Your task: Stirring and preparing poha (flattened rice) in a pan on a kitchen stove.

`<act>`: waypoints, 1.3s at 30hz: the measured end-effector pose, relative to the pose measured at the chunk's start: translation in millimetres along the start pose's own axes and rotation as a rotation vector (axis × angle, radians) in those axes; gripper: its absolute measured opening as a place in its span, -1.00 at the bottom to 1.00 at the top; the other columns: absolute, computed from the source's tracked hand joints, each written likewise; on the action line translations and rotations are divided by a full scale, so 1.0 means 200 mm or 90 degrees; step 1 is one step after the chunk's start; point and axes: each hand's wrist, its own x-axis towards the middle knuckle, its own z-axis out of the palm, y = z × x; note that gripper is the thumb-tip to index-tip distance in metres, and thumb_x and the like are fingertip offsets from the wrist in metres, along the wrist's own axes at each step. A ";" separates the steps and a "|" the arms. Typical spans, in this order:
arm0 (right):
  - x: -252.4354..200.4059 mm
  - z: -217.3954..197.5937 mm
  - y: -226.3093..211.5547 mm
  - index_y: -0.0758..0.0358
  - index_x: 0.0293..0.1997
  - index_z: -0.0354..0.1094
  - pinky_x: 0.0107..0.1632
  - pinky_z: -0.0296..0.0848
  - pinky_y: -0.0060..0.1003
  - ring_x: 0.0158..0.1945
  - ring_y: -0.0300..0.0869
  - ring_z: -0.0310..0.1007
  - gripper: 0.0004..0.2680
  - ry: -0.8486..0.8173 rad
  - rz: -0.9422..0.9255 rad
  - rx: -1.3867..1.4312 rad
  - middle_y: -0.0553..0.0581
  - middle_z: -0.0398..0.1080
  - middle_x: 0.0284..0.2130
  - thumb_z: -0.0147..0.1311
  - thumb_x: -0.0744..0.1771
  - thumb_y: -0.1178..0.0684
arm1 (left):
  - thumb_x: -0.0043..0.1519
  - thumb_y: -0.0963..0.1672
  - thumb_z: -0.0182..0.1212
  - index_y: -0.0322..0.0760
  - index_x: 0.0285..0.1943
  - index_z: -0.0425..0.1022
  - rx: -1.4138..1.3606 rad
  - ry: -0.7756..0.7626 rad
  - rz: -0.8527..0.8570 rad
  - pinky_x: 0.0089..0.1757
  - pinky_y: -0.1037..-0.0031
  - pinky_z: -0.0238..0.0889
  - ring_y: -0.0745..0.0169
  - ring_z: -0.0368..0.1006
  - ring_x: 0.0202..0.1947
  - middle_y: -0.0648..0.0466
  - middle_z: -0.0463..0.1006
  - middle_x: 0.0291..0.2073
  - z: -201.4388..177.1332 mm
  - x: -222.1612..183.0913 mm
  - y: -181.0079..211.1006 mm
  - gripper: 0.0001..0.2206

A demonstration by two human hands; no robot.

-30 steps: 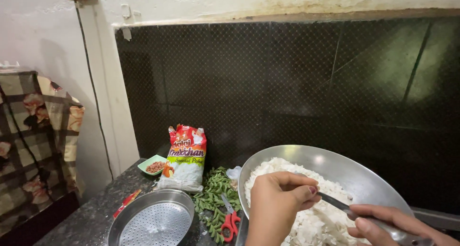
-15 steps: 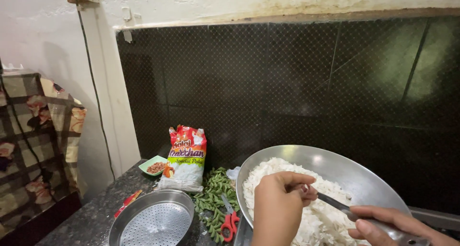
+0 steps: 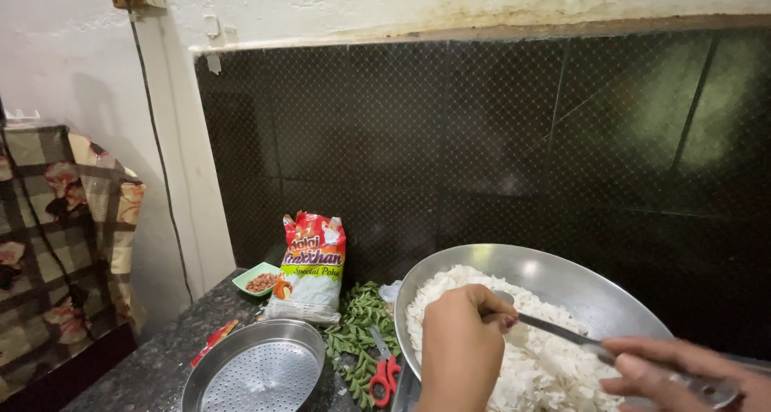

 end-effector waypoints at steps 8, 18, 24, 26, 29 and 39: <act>0.11 -0.28 -0.31 0.26 0.23 0.43 -0.30 0.61 -0.02 -0.36 0.04 0.60 -0.69 -0.137 0.146 0.002 0.41 0.50 -0.29 0.16 0.36 0.01 | 0.04 -0.32 0.17 -0.33 -0.16 0.63 0.115 0.036 0.237 -0.28 0.32 0.40 0.01 0.61 -0.38 -0.10 0.67 -0.41 -0.04 0.06 0.01 -0.76; 0.10 -0.28 -0.63 0.14 0.15 0.49 -0.47 0.44 -0.35 -0.56 -0.29 0.49 -0.66 -0.418 -0.003 -0.521 0.11 0.53 -0.50 0.27 0.30 -0.11 | -0.01 -0.31 0.10 -0.25 0.16 0.46 0.168 -0.054 0.334 -0.19 0.12 0.36 -0.22 0.56 -0.27 -0.09 0.67 -0.24 -0.07 0.10 0.12 -0.51; 0.08 -0.14 -0.77 0.08 0.05 0.53 -0.22 0.56 -0.25 -0.39 -0.18 0.65 -0.70 -0.251 -0.128 -0.652 0.05 0.57 -0.47 0.17 0.31 -0.19 | 0.05 -0.28 0.16 -0.21 0.12 0.46 0.242 -0.093 0.242 -0.07 0.14 0.32 -0.16 0.54 -0.12 -0.13 0.61 -0.12 -0.06 0.14 0.14 -0.59; 0.27 -0.19 -0.59 -0.01 0.02 0.58 -0.23 0.56 -0.19 -0.33 -0.15 0.63 -0.70 -0.169 -0.275 -0.661 0.01 0.59 -0.37 0.23 0.27 -0.22 | 0.02 -0.27 0.18 -0.19 0.13 0.45 0.224 -0.090 0.234 -0.04 0.14 0.30 -0.17 0.49 -0.03 -0.12 0.58 -0.04 -0.09 0.14 0.14 -0.56; 0.16 -0.27 -0.65 -0.15 0.04 0.56 -0.22 0.58 -0.19 -0.22 -0.19 0.60 -0.71 -0.055 -0.375 -0.742 -0.12 0.54 -0.23 0.22 0.26 -0.24 | 0.02 -0.24 0.19 -0.15 0.20 0.41 0.240 -0.094 0.188 0.00 0.15 0.27 -0.16 0.43 0.06 -0.10 0.53 0.06 -0.19 0.13 0.17 -0.51; 0.25 -0.45 -0.51 -0.22 0.41 0.05 -0.40 0.54 -0.53 -0.31 -0.46 0.52 -0.63 -0.024 -0.331 -1.125 -0.19 0.35 -0.16 -0.12 0.41 0.08 | 0.06 -0.15 0.20 -0.08 0.28 0.36 0.295 -0.086 0.090 0.09 0.19 0.21 -0.05 0.35 0.15 -0.06 0.52 0.01 -0.30 0.18 0.14 -0.48</act>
